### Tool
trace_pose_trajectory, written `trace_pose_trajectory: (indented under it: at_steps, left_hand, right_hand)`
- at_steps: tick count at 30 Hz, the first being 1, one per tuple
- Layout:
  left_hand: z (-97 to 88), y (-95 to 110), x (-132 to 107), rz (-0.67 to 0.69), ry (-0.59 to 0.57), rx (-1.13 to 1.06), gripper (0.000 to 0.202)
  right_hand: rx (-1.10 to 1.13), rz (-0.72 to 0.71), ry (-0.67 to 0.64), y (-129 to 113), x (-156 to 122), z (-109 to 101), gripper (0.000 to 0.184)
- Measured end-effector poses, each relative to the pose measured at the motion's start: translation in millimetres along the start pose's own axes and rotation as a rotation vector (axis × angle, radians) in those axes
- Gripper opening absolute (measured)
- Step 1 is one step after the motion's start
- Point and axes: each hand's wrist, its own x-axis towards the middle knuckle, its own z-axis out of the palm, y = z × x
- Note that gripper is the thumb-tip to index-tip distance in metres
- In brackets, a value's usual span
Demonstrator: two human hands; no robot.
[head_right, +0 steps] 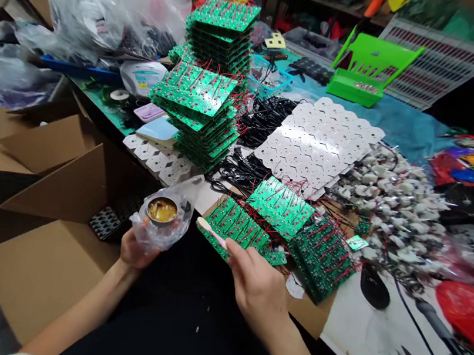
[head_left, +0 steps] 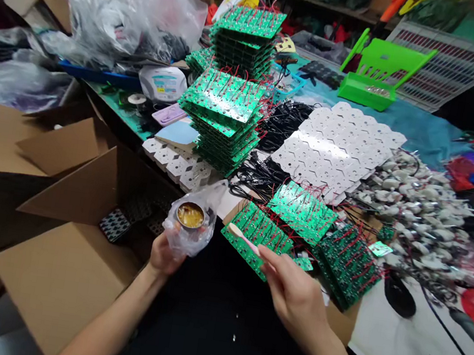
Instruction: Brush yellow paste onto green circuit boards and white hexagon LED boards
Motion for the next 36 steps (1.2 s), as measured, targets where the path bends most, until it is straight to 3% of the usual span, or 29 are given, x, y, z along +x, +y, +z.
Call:
trace_pose_trajectory:
  at_steps: [9, 14, 17, 21, 23, 30, 36]
  left_hand:
    - [24.0, 1.8, 4.4, -0.008, 0.013, -0.057, 0.048]
    - [21.7, 1.3, 7.3, -0.029, 0.022, -0.073, 0.048]
    - [18.6, -1.1, 9.3, -0.048, 0.015, -0.104, 0.047]
    - [18.8, -2.2, 11.3, -0.057, 0.010, -0.128, 0.047]
    - [20.5, -1.6, 12.3, -0.062, 0.008, -0.124, 0.049]
    - [22.1, -1.1, 16.8, -0.046, 0.005, -0.106, 0.045]
    - [17.1, -2.4, 19.4, -0.025, -0.016, -0.026, 0.044]
  right_hand:
    - [-0.267, -0.007, -0.093, 5.9, 2.0, 28.3, 0.035]
    - [-0.374, -0.053, -0.133, 8.2, 11.1, 32.3, 0.037]
    - [-0.485, -0.024, -0.079, 23.9, 20.6, 32.7, 0.039]
    - [-0.574, 0.124, 0.015, 46.1, 32.1, 27.2, 0.038]
    - [-0.556, 0.130, 0.032, 46.7, 28.7, 22.7, 0.037]
    - [-0.392, -0.097, -0.052, 14.3, -8.6, 21.0, 0.037]
    - [-0.582, 0.054, -0.028, 44.6, 11.0, 17.1, 0.040]
